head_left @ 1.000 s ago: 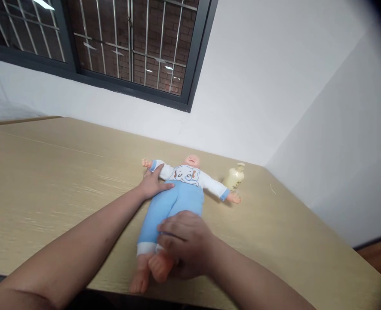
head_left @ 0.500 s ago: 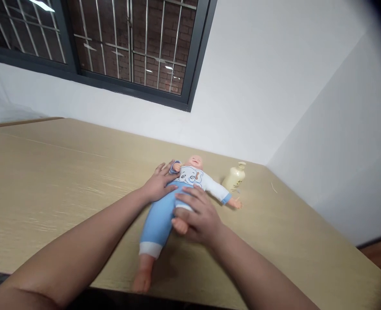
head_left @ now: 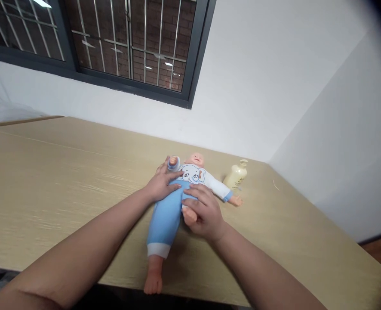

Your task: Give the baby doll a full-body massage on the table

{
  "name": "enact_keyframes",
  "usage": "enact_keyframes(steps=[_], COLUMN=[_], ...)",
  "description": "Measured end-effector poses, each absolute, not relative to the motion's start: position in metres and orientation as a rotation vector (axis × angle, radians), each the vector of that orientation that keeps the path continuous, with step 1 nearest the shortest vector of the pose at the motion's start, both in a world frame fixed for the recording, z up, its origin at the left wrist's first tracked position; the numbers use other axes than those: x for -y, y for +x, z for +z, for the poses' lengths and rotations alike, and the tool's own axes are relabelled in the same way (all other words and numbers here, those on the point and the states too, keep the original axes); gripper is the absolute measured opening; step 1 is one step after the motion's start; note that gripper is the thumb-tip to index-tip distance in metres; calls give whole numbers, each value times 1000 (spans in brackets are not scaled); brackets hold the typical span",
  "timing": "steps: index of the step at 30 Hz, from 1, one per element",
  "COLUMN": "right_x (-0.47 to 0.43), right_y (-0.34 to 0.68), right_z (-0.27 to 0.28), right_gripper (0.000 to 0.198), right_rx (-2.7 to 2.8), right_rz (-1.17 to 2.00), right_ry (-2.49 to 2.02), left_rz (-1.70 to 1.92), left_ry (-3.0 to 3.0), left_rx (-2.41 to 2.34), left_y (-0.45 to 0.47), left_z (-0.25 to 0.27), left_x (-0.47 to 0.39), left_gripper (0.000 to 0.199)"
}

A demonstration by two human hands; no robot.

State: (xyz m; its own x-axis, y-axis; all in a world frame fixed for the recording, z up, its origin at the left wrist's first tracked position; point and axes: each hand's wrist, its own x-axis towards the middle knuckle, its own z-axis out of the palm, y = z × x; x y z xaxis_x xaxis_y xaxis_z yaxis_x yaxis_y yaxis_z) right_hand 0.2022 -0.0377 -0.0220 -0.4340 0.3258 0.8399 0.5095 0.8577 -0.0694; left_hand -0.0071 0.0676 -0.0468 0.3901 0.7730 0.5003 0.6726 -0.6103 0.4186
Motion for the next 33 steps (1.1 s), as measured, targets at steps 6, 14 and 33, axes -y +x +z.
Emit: enact_keyframes(steps=[6,14,33], right_x=[75,85,-4], right_y=[184,164,252], right_z=[-18,-36,-31], right_gripper=[23,33,61], right_rx=[2332,2652,1730], right_rz=[-228,-126,729], right_ry=[-366,-217,-1694], left_rz=[883,697,820], left_ry=[2072,1904,2013], left_rx=[-1594,-1752,-1320], left_y=[-19,-24,-6], left_z=[-52,-41,-32], left_x=[-75,-66,-43], left_gripper=[110,114,76])
